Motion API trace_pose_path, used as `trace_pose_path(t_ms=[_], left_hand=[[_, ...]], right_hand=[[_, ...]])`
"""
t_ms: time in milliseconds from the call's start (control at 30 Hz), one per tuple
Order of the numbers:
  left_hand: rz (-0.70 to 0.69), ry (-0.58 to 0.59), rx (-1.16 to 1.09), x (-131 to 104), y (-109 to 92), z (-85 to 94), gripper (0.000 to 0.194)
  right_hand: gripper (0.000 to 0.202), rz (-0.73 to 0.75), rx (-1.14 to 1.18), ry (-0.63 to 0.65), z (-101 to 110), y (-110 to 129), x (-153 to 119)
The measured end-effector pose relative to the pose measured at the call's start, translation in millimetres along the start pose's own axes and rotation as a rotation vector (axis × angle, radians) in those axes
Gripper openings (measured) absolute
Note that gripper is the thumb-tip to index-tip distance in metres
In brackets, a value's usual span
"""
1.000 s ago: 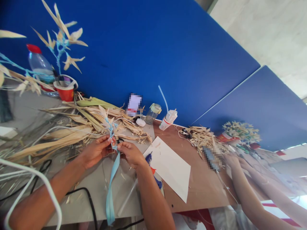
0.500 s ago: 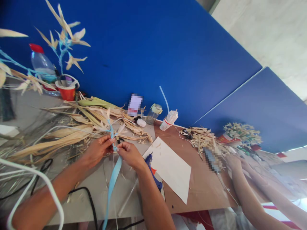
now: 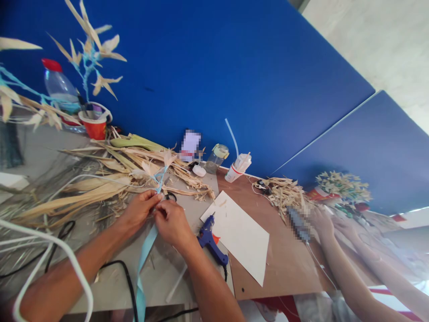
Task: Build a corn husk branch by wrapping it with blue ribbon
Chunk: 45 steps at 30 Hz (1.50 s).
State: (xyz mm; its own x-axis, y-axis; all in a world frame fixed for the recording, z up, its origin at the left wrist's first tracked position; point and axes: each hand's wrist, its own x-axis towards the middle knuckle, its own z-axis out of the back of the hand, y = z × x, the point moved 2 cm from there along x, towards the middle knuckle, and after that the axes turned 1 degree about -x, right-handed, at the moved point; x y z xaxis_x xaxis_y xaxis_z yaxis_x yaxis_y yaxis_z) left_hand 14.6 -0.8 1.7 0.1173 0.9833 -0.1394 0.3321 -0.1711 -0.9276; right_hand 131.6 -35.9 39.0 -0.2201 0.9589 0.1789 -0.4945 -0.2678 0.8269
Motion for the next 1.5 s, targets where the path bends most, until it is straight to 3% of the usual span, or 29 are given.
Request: trace_pose_path(t_ms=[167,333,433,633,767,1000,1200,1300,1500], left_hand=[[0.020,0.029,-0.120,-2.1,-5.7,-4.0,0.031],[-0.032,0.005,-0.184,-6.0,-12.1,-9.8,0.032],[-0.017,0.031,-0.292,-9.0,-14.0,-11.4,0.027],[0.174,0.270,-0.506,-16.6,-17.9,-10.8,0.031],[0.141,0.333,-0.451,-19.7,-23.4,-9.0,0.025],[0.022,0.234,-0.282,-19.0,-29.1,-6.9,0.020],[-0.250,0.052,0.319,-6.2,-26.3,5.2,0.021],[-0.244,0.064,0.443,0.5,-21.9,11.7,0.023],[-0.137,0.172,0.409,3.7,-15.8,14.4,0.024]], right_hand=[[0.012,-0.171,0.196,-0.006,-6.5,-2.5,-1.4],[0.013,-0.126,0.176,-0.101,-9.0,-2.0,-3.8],[0.012,-0.166,0.365,-0.051,-5.2,-0.6,-4.2],[0.032,-0.293,0.931,0.110,2.5,1.3,-1.3],[0.035,-0.271,1.058,0.155,1.9,4.2,-0.1],[0.034,-0.276,0.959,0.093,-3.0,-7.2,1.2],[0.025,-0.255,0.672,0.030,3.1,-24.9,7.7],[0.025,-0.271,0.597,0.077,9.6,-27.3,8.8],[0.027,-0.349,0.618,0.146,17.8,-32.9,10.5]])
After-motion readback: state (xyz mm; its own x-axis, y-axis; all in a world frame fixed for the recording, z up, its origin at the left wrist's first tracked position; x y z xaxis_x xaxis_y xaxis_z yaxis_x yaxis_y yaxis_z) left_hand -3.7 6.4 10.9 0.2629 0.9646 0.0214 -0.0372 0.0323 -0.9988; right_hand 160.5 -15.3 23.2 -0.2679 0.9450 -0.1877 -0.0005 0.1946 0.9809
